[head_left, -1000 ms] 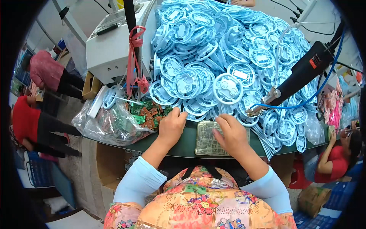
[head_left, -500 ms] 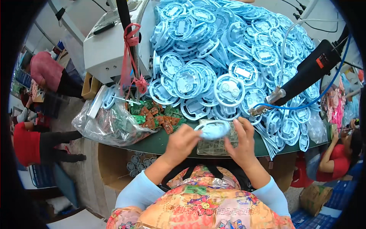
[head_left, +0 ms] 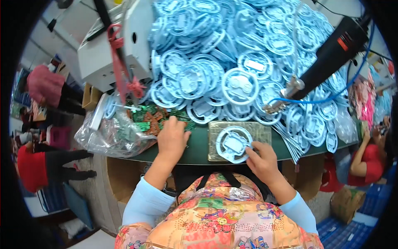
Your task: The recorder inserts circuit boards and small components into blue circular plastic housings and uses a power screwdriver to secure them at an industrial workstation.
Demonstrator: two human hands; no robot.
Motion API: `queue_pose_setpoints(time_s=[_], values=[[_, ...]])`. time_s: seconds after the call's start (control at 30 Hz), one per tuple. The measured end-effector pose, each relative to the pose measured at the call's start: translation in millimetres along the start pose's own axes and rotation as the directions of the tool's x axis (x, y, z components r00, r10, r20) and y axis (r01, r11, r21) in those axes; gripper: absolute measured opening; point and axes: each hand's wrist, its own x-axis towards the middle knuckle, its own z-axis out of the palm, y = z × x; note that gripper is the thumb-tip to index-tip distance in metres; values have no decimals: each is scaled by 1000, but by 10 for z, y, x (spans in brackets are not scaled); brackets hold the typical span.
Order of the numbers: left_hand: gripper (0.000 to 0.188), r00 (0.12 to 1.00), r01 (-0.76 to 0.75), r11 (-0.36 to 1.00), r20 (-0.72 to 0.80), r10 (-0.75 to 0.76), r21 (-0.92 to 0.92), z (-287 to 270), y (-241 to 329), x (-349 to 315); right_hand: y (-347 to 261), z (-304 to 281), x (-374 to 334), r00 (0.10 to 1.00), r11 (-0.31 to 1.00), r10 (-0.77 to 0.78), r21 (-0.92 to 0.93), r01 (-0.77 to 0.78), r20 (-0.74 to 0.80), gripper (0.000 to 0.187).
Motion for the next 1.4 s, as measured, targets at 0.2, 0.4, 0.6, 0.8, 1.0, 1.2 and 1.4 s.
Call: queue_pose_setpoints(time_s=[0.2,0.4,0.6,0.8,1.0,1.2,1.4], values=[[18,997,-63,947,-53,49,-316,-128,129,8,26,-4,-79,999,998,23,-51,-25,-47,33],[22,938,-324,807,-60,341,-493,84,437,-101,-26,-54,-121,997,995,72,-63,-73,-25,30],[24,977,-213,830,-85,198,-516,108,433,-244,-23,-52,-166,995,996,86,-16,-87,-49,31],[24,973,-224,855,-51,227,-468,112,573,-175,25,-63,-203,990,992,120,-22,-122,-81,33],[21,978,-199,834,-48,204,-515,221,563,-189,102,-71,-176,997,999,21,-24,-23,-72,31],[24,966,-242,864,-190,173,-441,90,465,-138,48,-34,-125,995,995,-97,2,97,-38,30],[23,937,-349,830,-139,321,-436,41,595,33,25,33,-109,997,997,-76,10,76,-22,32]])
